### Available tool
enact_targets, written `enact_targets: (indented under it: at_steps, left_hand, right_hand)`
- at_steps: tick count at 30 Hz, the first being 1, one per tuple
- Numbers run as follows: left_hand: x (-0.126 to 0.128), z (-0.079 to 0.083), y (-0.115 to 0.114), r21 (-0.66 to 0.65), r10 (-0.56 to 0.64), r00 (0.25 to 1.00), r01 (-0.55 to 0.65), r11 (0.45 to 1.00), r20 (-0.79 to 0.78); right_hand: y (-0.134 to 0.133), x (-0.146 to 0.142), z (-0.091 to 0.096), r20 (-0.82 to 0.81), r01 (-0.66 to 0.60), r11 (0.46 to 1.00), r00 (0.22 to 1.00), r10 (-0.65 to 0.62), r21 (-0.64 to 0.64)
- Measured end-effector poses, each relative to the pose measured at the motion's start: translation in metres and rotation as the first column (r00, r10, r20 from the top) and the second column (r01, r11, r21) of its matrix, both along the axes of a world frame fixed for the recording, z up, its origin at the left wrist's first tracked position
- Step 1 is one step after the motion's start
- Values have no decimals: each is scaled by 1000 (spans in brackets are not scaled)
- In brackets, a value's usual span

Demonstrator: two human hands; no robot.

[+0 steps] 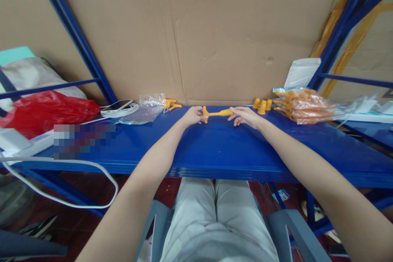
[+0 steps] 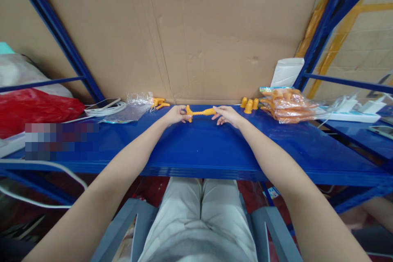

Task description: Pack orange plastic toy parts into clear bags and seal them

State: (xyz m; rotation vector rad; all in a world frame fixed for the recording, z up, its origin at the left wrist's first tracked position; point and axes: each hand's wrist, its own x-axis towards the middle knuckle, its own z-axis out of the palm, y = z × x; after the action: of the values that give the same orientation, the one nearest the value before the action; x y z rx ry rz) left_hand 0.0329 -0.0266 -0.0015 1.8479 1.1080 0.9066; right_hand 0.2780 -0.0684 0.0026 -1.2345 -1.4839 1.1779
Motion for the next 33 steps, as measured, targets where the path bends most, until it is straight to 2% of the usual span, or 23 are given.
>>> enact_targets:
  at_steps: [4, 14, 21, 24, 29, 33]
  left_hand:
    - [1, 1, -2, 3, 4, 1000, -4, 1000, -9]
    - [1, 3, -4, -2, 11, 1000, -11, 1000, -17]
    - [-1, -2, 3, 6, -9, 1000, 9, 1000, -13]
    - [-2, -3, 6, 9, -14, 1000, 14, 1000, -9]
    - [-2, -3, 6, 0, -18, 1000, 18, 1000, -5]
    - [-2, -2, 5, 2, -14, 1000, 14, 1000, -15]
  right_hand:
    - [0, 5, 1, -6, -64, 997, 998, 64, -40]
    - [-1, -7, 0, 114, 80, 996, 991, -75, -34]
    - [1, -15, -3, 40, 202, 978, 978, -205, 58]
    - [1, -14, -2, 0, 152, 986, 988, -153, 61]
    - [-1, -3, 2, -38, -4, 1000, 999, 4, -11]
    - [-2, 2, 1, 6, -37, 999, 999, 37, 0]
